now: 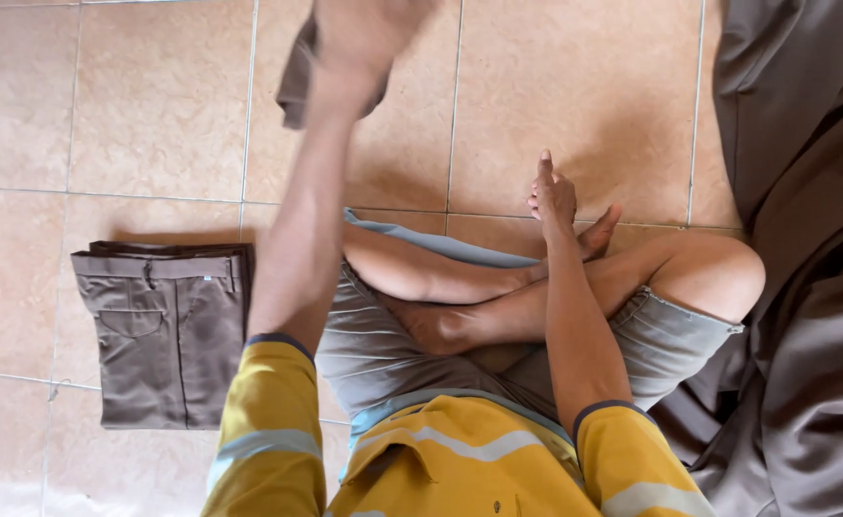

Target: The person sits on a tiled floor and folds brown trousers by hand. They smooth the fabric, fold the legs together, fold the garment in half, and then fold it again into a compact rectangle. The folded trousers are placed on a stack to the left.

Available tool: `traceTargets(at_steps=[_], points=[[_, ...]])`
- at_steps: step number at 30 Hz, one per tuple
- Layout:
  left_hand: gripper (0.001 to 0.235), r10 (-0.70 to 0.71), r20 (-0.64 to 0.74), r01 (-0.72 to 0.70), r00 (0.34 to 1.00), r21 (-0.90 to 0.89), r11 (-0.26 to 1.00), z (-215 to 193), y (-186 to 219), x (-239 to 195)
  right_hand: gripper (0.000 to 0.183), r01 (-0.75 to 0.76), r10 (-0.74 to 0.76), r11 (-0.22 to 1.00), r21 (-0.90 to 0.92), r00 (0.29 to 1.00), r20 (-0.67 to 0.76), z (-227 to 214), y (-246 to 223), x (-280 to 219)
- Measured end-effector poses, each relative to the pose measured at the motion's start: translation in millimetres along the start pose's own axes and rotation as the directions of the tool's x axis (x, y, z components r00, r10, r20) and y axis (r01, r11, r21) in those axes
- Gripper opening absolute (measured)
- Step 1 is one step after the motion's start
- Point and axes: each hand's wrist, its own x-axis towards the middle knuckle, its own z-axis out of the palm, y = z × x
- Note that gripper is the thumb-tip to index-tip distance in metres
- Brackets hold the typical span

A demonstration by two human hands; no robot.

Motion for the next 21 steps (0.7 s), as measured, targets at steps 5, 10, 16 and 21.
traceTargets(at_steps=[5, 10, 16, 21], points=[[0.02, -0.074, 0.188, 0.076, 0.979, -0.004, 0.997, -82, 138, -28, 0.079, 0.007, -0.006, 1.0, 0.003, 0.999, -0.042, 3, 6, 0], [0.053, -0.108, 0.692, 0.277, 0.714, -0.137, 0.951, -12, 197, -227, 0.079, -0.04, 0.039, 0.999, -0.018, 0.997, -0.067, 13, 34, 37], [0.046, -0.127, 0.781, 0.543, 0.611, -0.297, 0.786, 34, 170, -280, 0.094, 0.017, 0.03, 0.941, -0.337, 0.991, 0.133, 35, 4, -28], [0.022, -0.363, 0.736, 0.704, 0.571, -0.212, 0.678, 51, 85, -275, 0.073, 0.087, -0.03, 0.913, -0.4, 0.989, 0.146, 60, 58, 5]])
